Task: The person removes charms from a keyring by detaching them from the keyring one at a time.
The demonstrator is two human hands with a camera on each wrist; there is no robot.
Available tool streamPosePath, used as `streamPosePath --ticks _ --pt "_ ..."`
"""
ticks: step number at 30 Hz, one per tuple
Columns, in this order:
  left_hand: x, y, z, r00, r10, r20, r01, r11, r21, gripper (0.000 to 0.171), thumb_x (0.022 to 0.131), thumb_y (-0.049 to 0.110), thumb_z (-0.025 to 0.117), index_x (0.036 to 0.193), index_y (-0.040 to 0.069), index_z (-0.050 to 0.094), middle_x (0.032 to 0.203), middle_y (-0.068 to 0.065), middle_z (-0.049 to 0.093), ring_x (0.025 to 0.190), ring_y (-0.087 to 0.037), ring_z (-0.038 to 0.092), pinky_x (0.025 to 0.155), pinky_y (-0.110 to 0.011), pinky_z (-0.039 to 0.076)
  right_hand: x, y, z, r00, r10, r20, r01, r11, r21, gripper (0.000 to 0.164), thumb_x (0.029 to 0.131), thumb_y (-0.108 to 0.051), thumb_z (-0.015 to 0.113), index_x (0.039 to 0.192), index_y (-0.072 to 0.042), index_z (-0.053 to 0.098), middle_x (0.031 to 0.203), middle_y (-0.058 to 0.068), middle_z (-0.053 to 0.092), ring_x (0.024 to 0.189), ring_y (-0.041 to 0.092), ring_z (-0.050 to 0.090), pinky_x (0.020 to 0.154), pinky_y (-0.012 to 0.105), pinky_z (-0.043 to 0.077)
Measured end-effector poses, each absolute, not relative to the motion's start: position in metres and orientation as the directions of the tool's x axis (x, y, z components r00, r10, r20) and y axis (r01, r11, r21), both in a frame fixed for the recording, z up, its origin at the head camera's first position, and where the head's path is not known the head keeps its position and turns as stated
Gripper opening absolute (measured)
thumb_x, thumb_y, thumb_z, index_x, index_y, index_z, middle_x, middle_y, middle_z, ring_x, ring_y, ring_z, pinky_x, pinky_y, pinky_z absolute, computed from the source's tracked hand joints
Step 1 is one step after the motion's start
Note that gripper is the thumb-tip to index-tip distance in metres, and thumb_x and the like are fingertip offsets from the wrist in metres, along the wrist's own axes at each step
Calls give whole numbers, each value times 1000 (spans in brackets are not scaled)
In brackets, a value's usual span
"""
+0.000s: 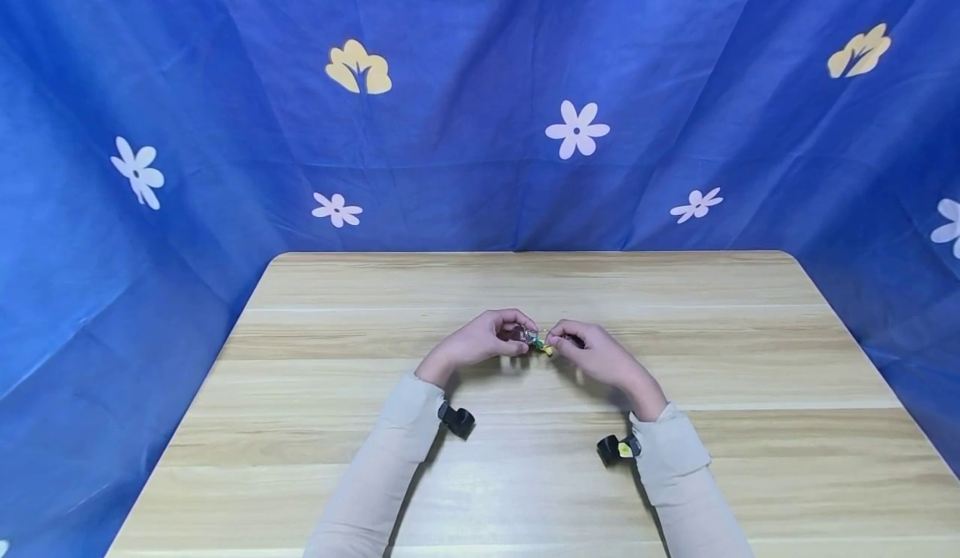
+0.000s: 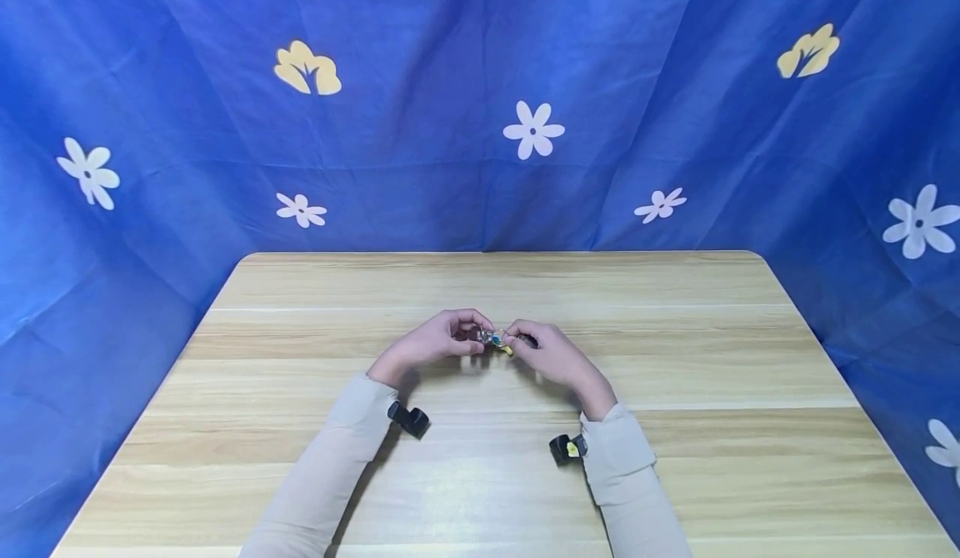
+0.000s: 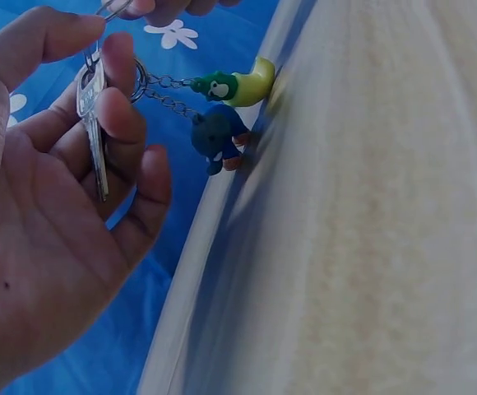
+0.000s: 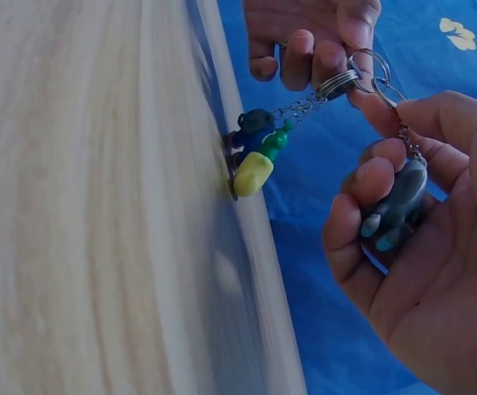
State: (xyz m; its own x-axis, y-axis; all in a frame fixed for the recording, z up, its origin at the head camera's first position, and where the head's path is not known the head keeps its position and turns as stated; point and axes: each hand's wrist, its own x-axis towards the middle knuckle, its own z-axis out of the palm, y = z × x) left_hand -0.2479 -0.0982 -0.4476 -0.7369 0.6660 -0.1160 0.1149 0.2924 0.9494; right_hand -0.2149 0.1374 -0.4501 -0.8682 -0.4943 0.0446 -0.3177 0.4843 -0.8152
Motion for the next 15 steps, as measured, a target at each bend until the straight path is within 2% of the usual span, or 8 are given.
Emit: streamPosePath --ticks 7,11,15 --pt "-248 -97 -446 -747 657 -106 127 297 946 33 87 7 65 118 1 59 108 -19 66 89 -10 61 86 -25 51 -215 138 -450 -869 -494 33 -296 465 -834 20 99 -19 51 103 -6 66 86 16 62 73 13 53 71 27 48" --pt "-247 -97 -444 -749 656 -95 131 287 949 29 87 8 68 114 2 61 101 -11 67 87 -10 61 85 -25 51 -214 137 -448 -869 -495 24 -281 452 -847 19 99 -17 51 103 -7 67 83 18 60 71 13 51 70 26 47" --pt "-246 -98 -444 -746 661 -77 141 270 953 25 86 10 69 109 3 62 92 -1 66 84 -13 61 82 -26 50 -213 137 -447 -860 -509 38 -296 437 -850 18 97 -15 53 104 -6 67 95 18 65 80 13 56 78 27 48"
